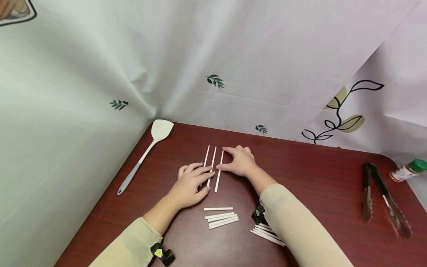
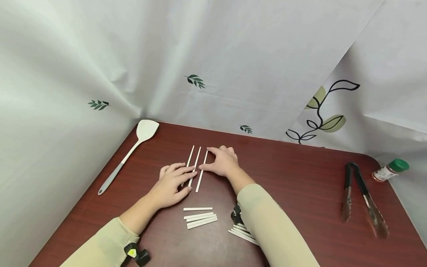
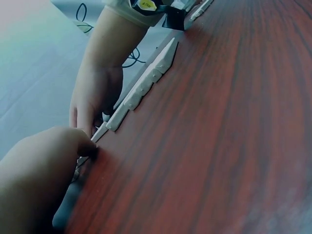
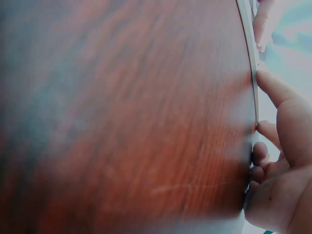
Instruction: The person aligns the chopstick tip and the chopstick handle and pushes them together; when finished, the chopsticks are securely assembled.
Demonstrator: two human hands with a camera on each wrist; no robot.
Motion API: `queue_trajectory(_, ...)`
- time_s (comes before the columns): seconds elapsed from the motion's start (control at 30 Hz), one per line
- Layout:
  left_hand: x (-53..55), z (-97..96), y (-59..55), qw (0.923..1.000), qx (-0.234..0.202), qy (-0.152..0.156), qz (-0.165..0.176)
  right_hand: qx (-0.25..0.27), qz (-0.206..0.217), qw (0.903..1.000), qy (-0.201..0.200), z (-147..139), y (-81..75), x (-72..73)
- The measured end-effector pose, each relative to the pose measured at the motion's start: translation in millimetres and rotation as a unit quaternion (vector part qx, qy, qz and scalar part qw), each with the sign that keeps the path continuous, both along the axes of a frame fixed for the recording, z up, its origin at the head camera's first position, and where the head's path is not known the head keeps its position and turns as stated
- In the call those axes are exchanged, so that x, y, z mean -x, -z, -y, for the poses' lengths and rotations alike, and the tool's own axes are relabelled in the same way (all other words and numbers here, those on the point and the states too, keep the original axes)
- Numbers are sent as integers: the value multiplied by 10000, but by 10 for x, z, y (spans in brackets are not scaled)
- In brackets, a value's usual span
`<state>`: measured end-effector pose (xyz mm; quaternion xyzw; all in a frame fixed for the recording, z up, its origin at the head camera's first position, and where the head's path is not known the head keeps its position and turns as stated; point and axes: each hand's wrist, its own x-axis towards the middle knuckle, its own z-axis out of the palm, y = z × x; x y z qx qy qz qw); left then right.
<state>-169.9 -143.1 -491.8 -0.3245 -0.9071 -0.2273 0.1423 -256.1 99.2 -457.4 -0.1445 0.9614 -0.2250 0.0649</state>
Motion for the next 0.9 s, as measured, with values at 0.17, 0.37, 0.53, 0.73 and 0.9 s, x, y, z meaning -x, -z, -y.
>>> queue_trajectory(0.17, 2, 4, 4, 10000, 40, -55, 33, -37, 39, 10000, 7, 11, -10, 2)
queue_trajectory(0.37, 8, 7, 14, 10000, 1, -3, -9, -116, 130, 9998, -41, 19, -28, 9)
queue_trajectory(0.53, 15, 7, 15, 9999, -86, 78, -37, -104, 127, 9998, -77, 9, -47, 6)
queue_trajectory(0.73, 14, 3, 16, 9987, -399, 235, -211, 357, 161, 9991, -145, -59, -22, 18)
queue_trajectory(0.9, 20, -19, 17, 9948, -689, 498, -557, 1203, 206, 9924, -160, -191, 16, 57)
